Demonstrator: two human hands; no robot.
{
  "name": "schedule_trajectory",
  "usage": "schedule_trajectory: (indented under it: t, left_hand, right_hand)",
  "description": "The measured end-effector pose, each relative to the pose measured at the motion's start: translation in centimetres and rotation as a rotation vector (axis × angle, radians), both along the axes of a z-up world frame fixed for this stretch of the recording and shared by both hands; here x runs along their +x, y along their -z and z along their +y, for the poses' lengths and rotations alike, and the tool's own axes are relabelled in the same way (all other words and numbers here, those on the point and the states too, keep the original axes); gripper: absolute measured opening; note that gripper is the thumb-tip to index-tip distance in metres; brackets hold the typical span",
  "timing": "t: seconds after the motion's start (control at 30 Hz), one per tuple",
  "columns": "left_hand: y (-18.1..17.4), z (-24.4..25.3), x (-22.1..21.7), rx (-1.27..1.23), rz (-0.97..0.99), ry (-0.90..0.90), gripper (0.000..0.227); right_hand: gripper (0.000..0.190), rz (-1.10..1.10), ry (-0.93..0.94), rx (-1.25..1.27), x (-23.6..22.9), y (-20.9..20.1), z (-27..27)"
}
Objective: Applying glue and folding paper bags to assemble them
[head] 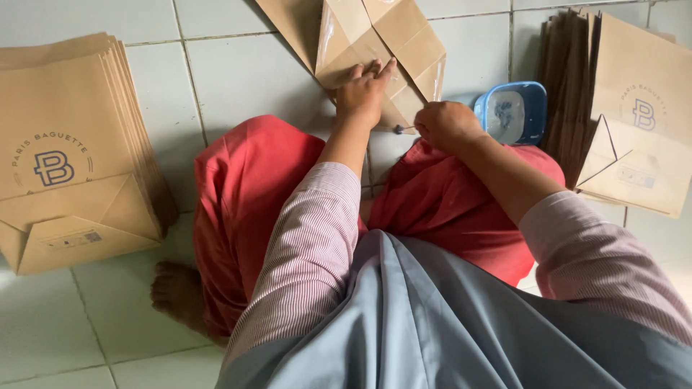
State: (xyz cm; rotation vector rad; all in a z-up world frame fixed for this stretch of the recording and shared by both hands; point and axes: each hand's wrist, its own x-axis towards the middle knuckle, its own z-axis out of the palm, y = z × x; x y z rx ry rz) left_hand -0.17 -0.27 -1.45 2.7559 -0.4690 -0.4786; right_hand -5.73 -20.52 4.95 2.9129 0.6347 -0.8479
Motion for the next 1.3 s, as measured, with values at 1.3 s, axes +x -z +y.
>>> schedule_trajectory:
  t: [1.3]
  left_hand:
    - [-3.0,0.8,-1.7,-0.075,0.046,0.076,0.084]
  right_hand:
    - [0.032,-0.266,0.574,-0.189,-2.5,-8.1,-15.0]
